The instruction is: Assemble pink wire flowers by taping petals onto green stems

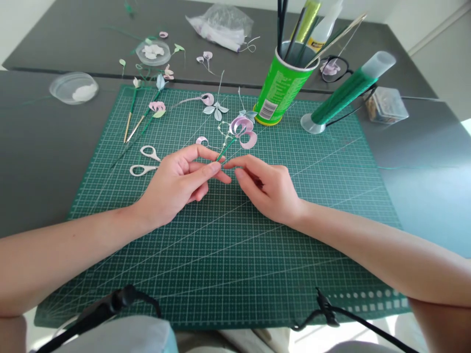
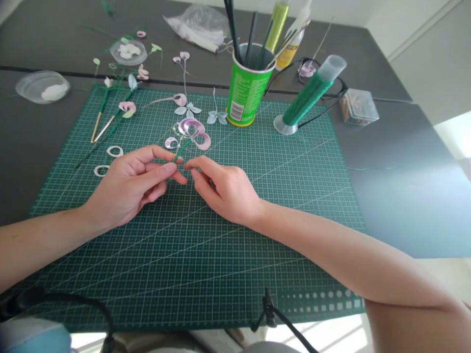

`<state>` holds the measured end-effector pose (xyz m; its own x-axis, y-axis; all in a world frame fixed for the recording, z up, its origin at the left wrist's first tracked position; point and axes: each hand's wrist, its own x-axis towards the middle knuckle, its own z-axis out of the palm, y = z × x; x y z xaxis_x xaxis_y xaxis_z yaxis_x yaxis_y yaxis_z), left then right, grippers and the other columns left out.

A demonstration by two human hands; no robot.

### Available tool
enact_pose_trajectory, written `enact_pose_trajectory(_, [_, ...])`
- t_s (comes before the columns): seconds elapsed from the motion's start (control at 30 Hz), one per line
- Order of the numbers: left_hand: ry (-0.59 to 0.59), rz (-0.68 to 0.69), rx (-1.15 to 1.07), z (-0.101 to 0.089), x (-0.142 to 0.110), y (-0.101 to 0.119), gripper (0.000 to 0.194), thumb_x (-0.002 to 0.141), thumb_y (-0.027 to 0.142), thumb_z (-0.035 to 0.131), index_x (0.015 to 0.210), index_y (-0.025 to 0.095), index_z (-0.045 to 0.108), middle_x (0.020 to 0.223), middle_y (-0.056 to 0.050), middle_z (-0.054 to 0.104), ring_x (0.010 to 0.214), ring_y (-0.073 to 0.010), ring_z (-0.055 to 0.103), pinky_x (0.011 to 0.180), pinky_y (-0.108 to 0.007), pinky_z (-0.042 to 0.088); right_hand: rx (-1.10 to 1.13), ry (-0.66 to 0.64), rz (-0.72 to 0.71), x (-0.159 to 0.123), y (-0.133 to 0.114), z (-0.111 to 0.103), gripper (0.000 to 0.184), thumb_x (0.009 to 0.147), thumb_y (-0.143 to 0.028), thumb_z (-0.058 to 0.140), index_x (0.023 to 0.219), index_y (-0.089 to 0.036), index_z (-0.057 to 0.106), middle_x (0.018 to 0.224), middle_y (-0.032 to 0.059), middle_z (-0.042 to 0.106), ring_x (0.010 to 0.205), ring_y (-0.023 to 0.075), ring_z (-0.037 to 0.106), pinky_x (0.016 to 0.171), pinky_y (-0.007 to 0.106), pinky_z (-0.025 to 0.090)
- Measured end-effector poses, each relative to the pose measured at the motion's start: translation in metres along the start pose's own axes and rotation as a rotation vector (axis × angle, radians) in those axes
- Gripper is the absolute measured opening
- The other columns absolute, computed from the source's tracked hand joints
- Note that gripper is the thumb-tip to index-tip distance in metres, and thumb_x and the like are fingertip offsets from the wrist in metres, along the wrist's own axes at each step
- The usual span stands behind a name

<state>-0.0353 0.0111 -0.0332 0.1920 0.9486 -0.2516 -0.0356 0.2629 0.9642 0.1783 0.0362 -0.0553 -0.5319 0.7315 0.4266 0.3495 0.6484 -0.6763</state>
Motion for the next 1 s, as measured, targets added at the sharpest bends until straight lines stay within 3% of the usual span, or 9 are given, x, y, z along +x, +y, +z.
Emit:
enact_pose_trajectory(0.1, [0.008, -0.011, 0.015, 0.0, 0.001, 0.0, 0.017, 0.096, 0.033, 0.075, 0.106, 0.021, 0.068, 0.082, -0.004, 0.081, 0.042, -0.0053, 0.049, 0.038, -0.017, 0.033, -0.142, 0.122, -0.068, 0.002, 0.005, -0.002, 0.017, 0.103, -0.017, 0.053, 0.086, -0.019, 0.059, 0.064, -0.0047, 0.054, 0.055, 0.0086, 0.047, 0.055, 0.025, 0.038])
enact_pose_trajectory(0.2, [0.023, -0.013, 0.033, 0.0, 0.001, 0.0, 0.018, 0.095, 0.035, 0.075, 0.105, 0.021, 0.068, 0.083, -0.005, 0.081, 0.042, -0.006, 0.049, 0.038, -0.018, 0.033, -0.302, 0.179, -0.108, 0.005, 0.011, -0.002, 0.021, 0.103, -0.02, 0.053, 0.082, -0.02, 0.056, 0.079, 0.0028, 0.066, 0.073, 0.0163, 0.058, 0.071, 0.034, 0.044])
enact_pose_trajectory(0.33, [0.026, -0.016, 0.026, 0.002, 0.001, 0.001, 0.018, 0.094, 0.035, 0.076, 0.103, 0.02, 0.068, 0.083, -0.004, 0.081, 0.042, -0.0057, 0.05, 0.038, -0.018, 0.033, -0.219, 0.138, -0.082, 0.005, 0.013, -0.002, 0.012, 0.104, -0.022, 0.053, 0.101, -0.02, 0.065, 0.102, 0.0076, 0.077, 0.091, 0.0208, 0.07, 0.082, 0.038, 0.053])
enact_pose_trajectory(0.47, [0.027, -0.017, 0.026, 0.001, 0.0, 0.002, 0.019, 0.093, 0.034, 0.077, 0.103, 0.021, 0.068, 0.082, -0.004, 0.081, 0.043, -0.0061, 0.052, 0.037, -0.017, 0.033, -0.06, 0.099, -0.072, 0.003, 0.009, -0.002, 0.019, 0.106, -0.022, 0.054, 0.119, -0.019, 0.067, 0.117, 0.0083, 0.079, 0.106, 0.0199, 0.076, 0.09, 0.035, 0.06])
enact_pose_trajectory(0.53, [0.024, -0.016, 0.021, 0.001, 0.0, 0.003, 0.018, 0.093, 0.033, 0.077, 0.104, 0.021, 0.068, 0.082, -0.003, 0.08, 0.043, -0.0062, 0.053, 0.038, -0.017, 0.034, -0.066, 0.115, -0.101, 0.003, 0.008, -0.003, 0.015, 0.105, -0.019, 0.056, 0.115, -0.019, 0.067, 0.114, 0.0071, 0.08, 0.105, 0.0196, 0.076, 0.09, 0.035, 0.058])
enact_pose_trajectory(0.6, [0.02, -0.014, 0.006, 0.001, 0.0, 0.002, 0.017, 0.093, 0.032, 0.077, 0.103, 0.02, 0.068, 0.081, -0.003, 0.08, 0.043, -0.0062, 0.053, 0.038, -0.017, 0.035, -0.13, 0.176, -0.15, 0.004, 0.008, -0.003, 0.008, 0.103, -0.017, 0.058, 0.101, -0.021, 0.065, 0.097, 0.0028, 0.078, 0.092, 0.0185, 0.073, 0.088, 0.037, 0.054])
enact_pose_trajectory(0.7, [0.023, -0.013, -0.026, 0.002, 0.001, 0.003, 0.017, 0.093, 0.031, 0.078, 0.101, 0.02, 0.068, 0.082, -0.003, 0.081, 0.043, -0.0059, 0.053, 0.037, -0.016, 0.035, -0.247, 0.305, -0.194, 0.005, 0.008, -0.005, 0.024, 0.101, -0.02, 0.059, 0.078, -0.022, 0.053, 0.074, -0.001, 0.063, 0.074, 0.0165, 0.061, 0.084, 0.041, 0.045])
enact_pose_trajectory(0.83, [0.035, -0.022, -0.041, 0.003, 0.001, 0.003, 0.017, 0.092, 0.03, 0.078, 0.101, 0.02, 0.068, 0.082, -0.003, 0.081, 0.042, -0.0058, 0.052, 0.037, -0.016, 0.034, -0.24, 0.352, -0.19, 0.006, 0.01, -0.006, 0.032, 0.102, -0.023, 0.057, 0.072, -0.021, 0.047, 0.079, 0.0023, 0.062, 0.076, 0.0173, 0.057, 0.08, 0.041, 0.042])
enact_pose_trajectory(1.0, [0.033, -0.011, -0.042, 0.003, -0.001, 0.003, 0.017, 0.092, 0.03, 0.079, 0.101, 0.02, 0.068, 0.08, -0.003, 0.081, 0.042, -0.0058, 0.052, 0.037, -0.016, 0.035, -0.051, 0.283, -0.122, 0.005, 0.008, -0.006, 0.028, 0.106, -0.019, 0.047, 0.08, -0.022, 0.055, 0.099, 0.0067, 0.073, 0.095, 0.0198, 0.069, 0.083, 0.039, 0.052])
